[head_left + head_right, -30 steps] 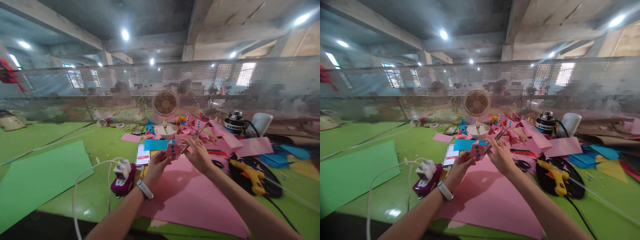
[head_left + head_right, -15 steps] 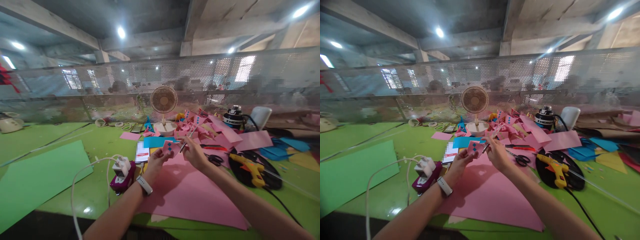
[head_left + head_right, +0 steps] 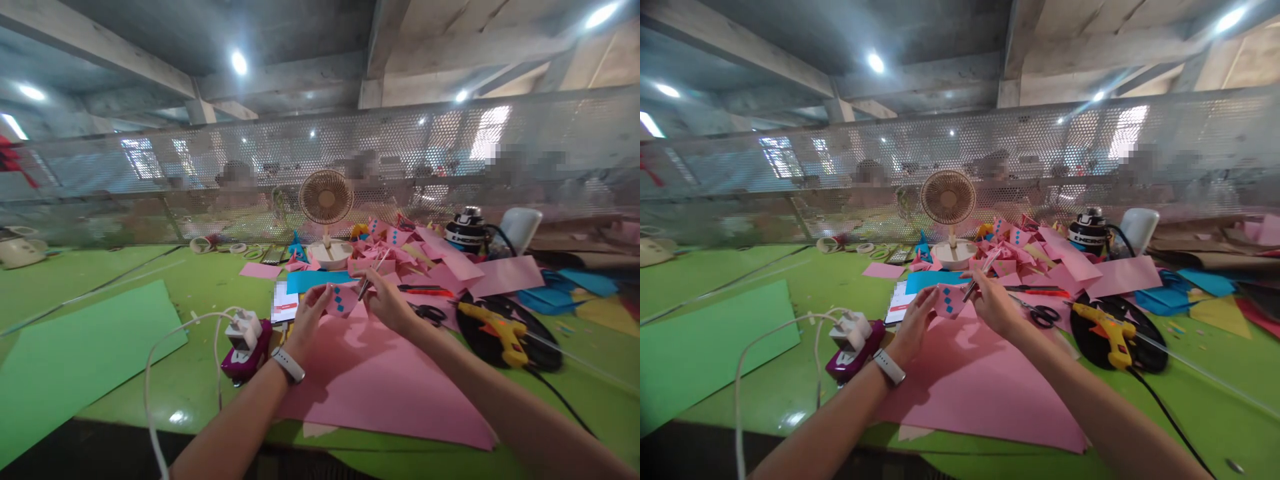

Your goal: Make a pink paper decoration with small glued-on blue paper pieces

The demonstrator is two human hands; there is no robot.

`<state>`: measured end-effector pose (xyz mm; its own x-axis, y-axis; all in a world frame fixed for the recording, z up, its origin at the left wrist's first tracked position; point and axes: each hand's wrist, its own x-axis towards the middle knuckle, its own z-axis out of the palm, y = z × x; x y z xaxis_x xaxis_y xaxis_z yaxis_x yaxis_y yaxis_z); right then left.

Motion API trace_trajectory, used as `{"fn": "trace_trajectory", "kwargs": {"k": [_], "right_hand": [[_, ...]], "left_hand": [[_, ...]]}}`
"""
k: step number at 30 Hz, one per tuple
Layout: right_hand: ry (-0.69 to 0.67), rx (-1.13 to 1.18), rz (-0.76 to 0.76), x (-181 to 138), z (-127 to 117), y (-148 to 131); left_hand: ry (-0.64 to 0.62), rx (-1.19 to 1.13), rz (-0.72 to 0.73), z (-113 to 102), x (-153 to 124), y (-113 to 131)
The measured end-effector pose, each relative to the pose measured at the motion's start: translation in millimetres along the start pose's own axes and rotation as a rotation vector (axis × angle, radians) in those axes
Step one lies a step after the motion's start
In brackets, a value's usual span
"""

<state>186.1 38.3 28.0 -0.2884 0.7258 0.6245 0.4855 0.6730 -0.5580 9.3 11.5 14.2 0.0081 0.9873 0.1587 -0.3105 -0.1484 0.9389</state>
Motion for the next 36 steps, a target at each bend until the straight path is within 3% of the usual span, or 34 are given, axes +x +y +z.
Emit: {"fn": "trace_trajectory", "kwargs": {"k": [5, 11, 16, 21, 24, 27, 29, 33, 36], "right_hand": [[-0.076, -0.007, -0.034, -1, 1, -6], [0.047, 0.073, 0.039, 9, -26, -1], [-0.001, 0.292, 0.074, 14, -26, 18], [0.26, 0.513, 0.134, 19, -28, 19], [0.362, 0.631, 0.17, 21, -31, 17], [0.276, 0.611, 0.195, 19, -21, 16], [0.203, 0.575, 0.188, 15, -8, 17], [0.067, 0.545, 0.142, 8, 14, 18], [0.047, 0.441, 0.103, 7, 11, 20]], "left_hand": [[-0.102, 0.07, 0.046, -2, 2, -2], [-0.001, -0.017, 0.093, -10, 12, -5], [0.109, -0.154, 0.032, -10, 14, 4], [0.239, -0.3, -0.118, -16, 17, 3], [0.109, -0.134, -0.177, -12, 13, -3], [-0.172, -0.051, -0.079, -2, 2, -7], [-0.244, -0.032, -0.044, 4, -4, -9], [-0.102, -0.017, -0.085, 6, -6, -16], [0.005, -0.035, -0.083, 2, -1, -21]]}}
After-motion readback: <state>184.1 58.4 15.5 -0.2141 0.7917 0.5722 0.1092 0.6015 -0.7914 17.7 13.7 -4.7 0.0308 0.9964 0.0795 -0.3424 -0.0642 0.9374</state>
